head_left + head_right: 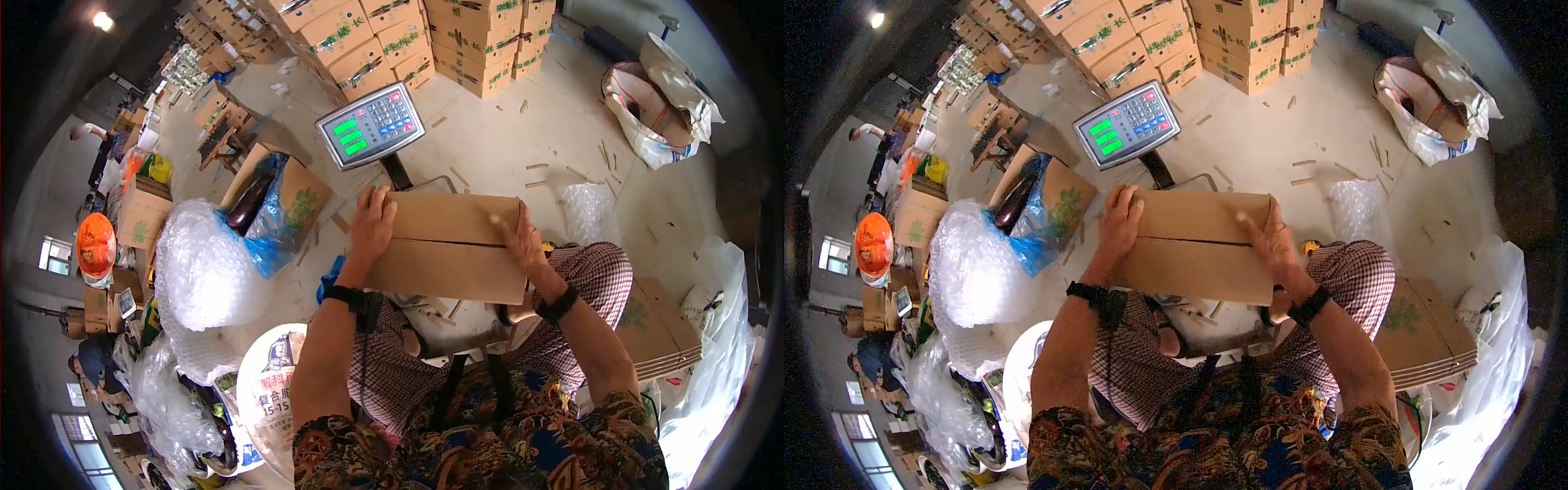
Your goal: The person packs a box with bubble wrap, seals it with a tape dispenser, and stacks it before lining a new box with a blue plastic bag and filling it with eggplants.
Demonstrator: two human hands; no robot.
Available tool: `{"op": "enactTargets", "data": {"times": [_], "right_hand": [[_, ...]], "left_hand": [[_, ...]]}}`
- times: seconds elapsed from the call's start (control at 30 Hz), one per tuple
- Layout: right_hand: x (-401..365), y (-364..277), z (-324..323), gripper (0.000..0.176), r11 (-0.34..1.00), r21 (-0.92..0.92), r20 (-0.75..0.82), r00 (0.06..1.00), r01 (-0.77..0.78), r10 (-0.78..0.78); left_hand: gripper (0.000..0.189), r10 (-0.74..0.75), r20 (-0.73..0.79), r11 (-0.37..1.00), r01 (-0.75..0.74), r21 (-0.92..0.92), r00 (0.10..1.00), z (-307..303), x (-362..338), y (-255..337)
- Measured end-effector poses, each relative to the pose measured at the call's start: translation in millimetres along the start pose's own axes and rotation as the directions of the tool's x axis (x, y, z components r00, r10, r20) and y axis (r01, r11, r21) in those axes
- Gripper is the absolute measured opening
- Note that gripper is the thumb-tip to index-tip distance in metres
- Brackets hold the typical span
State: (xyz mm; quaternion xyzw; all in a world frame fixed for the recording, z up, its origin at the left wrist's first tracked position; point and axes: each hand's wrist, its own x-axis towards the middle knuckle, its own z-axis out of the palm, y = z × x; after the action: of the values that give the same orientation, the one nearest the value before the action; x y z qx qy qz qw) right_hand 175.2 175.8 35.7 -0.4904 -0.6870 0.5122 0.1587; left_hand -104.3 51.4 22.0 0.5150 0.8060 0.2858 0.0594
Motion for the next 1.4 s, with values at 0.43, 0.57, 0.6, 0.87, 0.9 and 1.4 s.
{"op": "enactTargets", "data": {"times": [0.43, 0.57, 0.6, 0.87, 0.9, 1.4], "right_hand": [[88, 1, 15, 0.051, 0.882, -0.001, -0.142, 0.873, 0.471, -0.466], [89, -21, 21, 0.045, 0.934, 0.089, -0.019, 0.938, 0.347, -0.346], [93, -19, 21, 0.042, 0.930, 0.125, 0.003, 0.937, 0.347, -0.350], [77, -14, 38, 0.037, 0.460, -0.747, 0.059, 0.737, 0.480, -0.673], [77, -24, 33, 0.036, 0.688, -0.576, -0.062, 0.816, 0.441, -0.575], [69, -21, 32, 0.040, 0.692, -0.441, 0.048, 0.785, 0.572, -0.618]], "left_hand": [[0.025, -0.127, -0.173, 0.987, 0.108, -0.118, 0.977, -13, 10, -22], [0.025, -0.041, -0.182, 0.998, 0.030, -0.060, 0.983, -20, 11, -46], [0.025, -0.038, -0.181, 0.997, 0.025, -0.070, 0.983, -20, 19, -50], [0.021, 0.007, -0.126, 0.996, -0.019, -0.087, 0.992, -30, 26, -39], [0.021, -0.010, -0.125, 0.997, 0.000, -0.080, 0.992, -35, 26, -39], [0.020, 0.033, -0.040, 0.998, -0.031, 0.050, 0.999, -18, 32, -51]]}}
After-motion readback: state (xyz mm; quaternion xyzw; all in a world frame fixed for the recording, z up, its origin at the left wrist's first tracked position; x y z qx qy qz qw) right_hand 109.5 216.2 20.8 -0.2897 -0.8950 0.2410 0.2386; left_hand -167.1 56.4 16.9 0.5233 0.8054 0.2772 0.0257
